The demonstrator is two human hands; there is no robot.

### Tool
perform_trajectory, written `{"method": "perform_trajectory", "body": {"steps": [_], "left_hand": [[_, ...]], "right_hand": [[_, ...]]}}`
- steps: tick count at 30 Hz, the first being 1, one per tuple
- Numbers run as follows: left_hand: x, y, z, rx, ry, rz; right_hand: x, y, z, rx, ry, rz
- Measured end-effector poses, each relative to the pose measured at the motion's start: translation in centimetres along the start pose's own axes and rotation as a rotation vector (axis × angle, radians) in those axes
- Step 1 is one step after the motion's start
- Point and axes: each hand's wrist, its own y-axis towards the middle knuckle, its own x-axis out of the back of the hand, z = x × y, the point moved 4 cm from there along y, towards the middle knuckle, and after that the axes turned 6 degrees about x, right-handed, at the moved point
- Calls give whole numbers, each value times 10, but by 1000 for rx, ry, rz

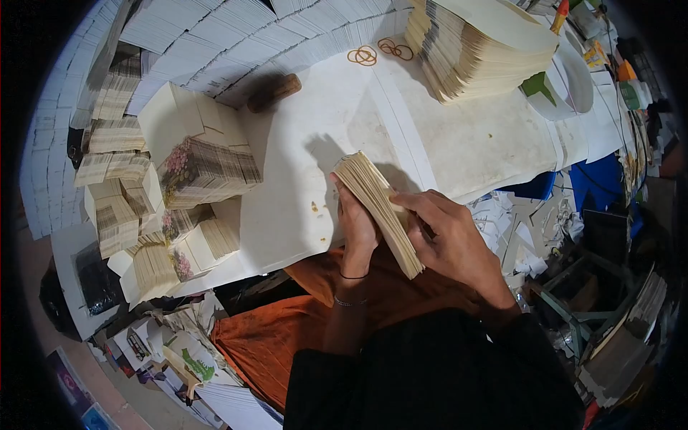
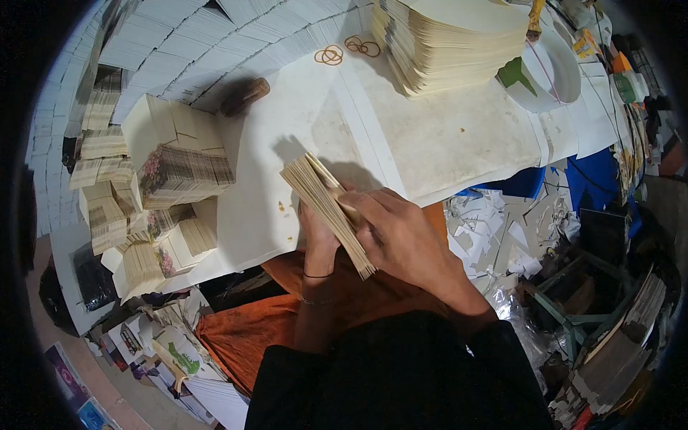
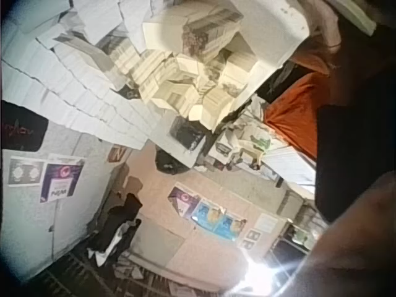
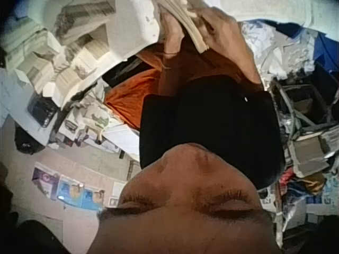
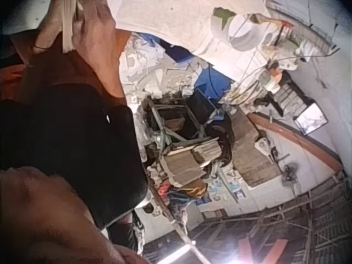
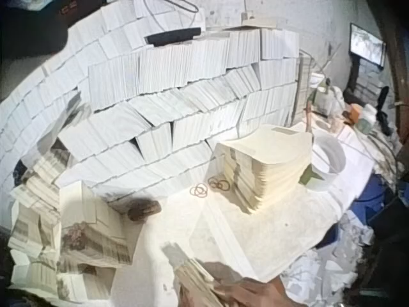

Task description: Applying glue with a brush to paper folder edges and then folding and stacking them.

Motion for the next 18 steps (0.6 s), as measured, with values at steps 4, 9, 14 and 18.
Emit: {"method": "perform_trajectory", "body": {"steps": [4,9,14,18], "left_hand": [[57,19,19,-112,16,80],[18,-3,11,-4,-206,273],[13,2,-2,-105,-213,449],[2,5,-9,-188,-227,639]], "right_hand": [[-13,-2,-5,141,-9,-23],[-9,-6,-10,109,143,-88],[-15,-4,-5,141,178,-94],[-14,-5,-3,149,145,-92]]}}
